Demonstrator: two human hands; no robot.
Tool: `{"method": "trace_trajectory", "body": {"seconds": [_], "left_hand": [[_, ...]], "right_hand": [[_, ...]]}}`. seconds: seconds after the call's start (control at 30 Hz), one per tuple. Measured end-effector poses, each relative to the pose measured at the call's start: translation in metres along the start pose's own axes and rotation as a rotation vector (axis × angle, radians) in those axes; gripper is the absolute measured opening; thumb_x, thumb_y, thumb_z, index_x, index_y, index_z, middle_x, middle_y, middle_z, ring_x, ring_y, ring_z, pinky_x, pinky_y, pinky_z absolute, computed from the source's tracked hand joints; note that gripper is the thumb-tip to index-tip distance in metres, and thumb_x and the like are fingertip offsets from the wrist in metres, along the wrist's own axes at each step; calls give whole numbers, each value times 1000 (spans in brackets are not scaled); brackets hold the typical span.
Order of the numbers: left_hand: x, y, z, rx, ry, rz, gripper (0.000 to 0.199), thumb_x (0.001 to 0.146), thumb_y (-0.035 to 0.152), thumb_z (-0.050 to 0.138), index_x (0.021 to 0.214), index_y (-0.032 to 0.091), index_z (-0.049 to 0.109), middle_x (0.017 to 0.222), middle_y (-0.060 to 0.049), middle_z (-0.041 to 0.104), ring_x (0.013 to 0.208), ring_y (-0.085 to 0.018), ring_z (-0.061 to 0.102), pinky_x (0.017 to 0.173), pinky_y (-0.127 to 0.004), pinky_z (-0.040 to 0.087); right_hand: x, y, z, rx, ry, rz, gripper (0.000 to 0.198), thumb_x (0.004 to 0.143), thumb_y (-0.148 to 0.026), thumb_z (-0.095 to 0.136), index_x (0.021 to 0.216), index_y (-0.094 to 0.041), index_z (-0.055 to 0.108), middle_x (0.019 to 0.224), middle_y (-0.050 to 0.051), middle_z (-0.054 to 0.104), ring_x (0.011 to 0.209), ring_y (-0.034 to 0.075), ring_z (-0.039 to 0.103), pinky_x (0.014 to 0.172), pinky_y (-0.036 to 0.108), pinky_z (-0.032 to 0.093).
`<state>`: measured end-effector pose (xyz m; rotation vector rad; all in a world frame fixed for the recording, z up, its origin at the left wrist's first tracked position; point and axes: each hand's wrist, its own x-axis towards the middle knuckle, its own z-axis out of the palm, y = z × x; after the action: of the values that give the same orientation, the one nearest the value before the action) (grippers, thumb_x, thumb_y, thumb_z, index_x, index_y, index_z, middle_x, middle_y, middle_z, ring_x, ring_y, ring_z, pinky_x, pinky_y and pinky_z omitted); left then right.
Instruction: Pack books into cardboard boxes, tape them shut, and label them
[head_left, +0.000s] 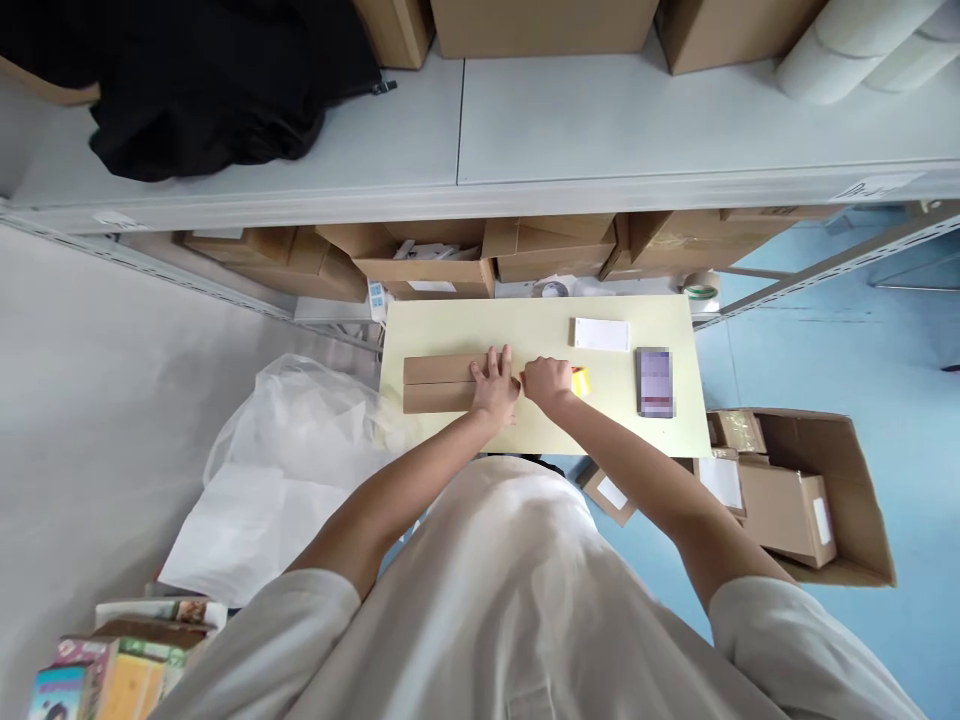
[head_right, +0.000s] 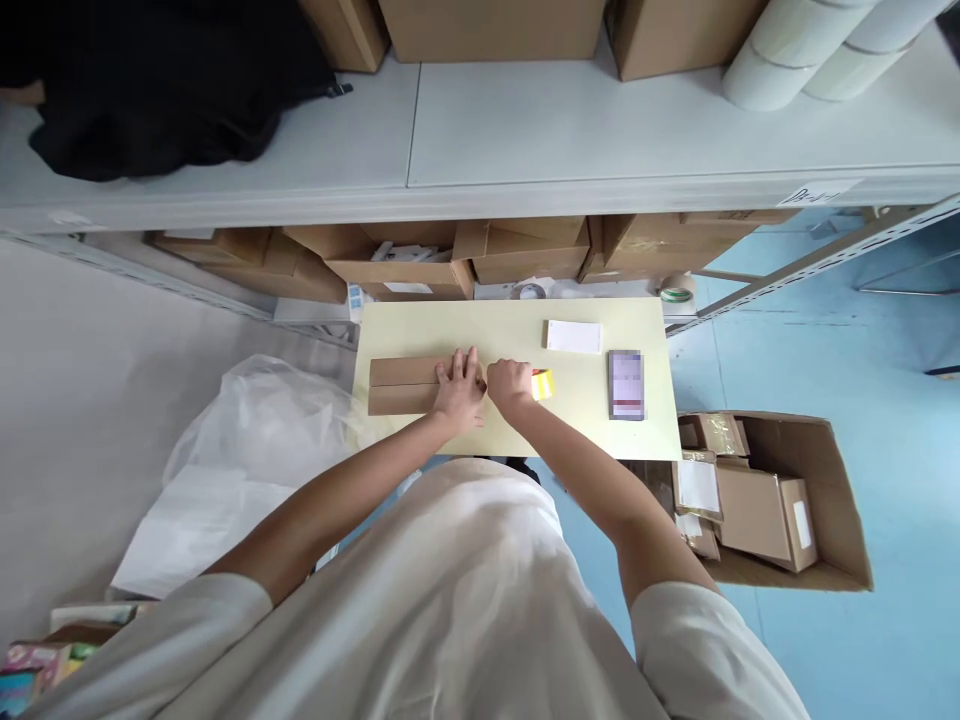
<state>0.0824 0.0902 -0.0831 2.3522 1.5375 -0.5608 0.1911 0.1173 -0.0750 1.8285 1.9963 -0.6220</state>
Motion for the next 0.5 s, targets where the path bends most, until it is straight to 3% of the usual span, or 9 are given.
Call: {"method": "trace_trajectory", "body": {"seconds": [0.13,0.23,0.33,0.4,0.5], "left_hand": [[0,6,4,-51,46,-28,81,53,44,83,125,17,57,156,-18,-2,138,-49,-11,101,-73,6],[-8,-3,3,-279,120,49,100,58,58,75,142,23,34,156,-18,-8,139,-46,-12,100,-74,2],[-23,-25,6,-515,212,122,100,73,62,60,149,23,9,154,-20,-13,141,-41,-9,103,-70,7],[-36,-47,14,-588,328,65,85,83,55,50,149,22,9,155,-18,-13,142,-38,-8,106,-66,7],[-58,-87,37,-639,527,-136,75,86,49,46,148,18,17,156,-17,-6,142,-36,-8,108,-63,3]], "right_hand": [[-10,21,12,-2,29,75,36,92,-33,39,94,-11,67,92,19,68,86,28,66,74,37,45],[-28,56,29,117,156,200,52,94,-48,28,97,-11,65,91,18,68,85,28,66,71,35,44],[-45,85,58,242,242,243,41,93,-41,32,105,-13,60,93,16,68,88,26,65,73,33,43],[-51,96,81,272,286,225,35,88,-32,42,112,-10,54,100,16,67,91,26,63,75,33,43],[-53,102,115,312,308,242,34,85,-24,43,113,-7,51,101,19,65,90,27,62,75,35,43]]}}
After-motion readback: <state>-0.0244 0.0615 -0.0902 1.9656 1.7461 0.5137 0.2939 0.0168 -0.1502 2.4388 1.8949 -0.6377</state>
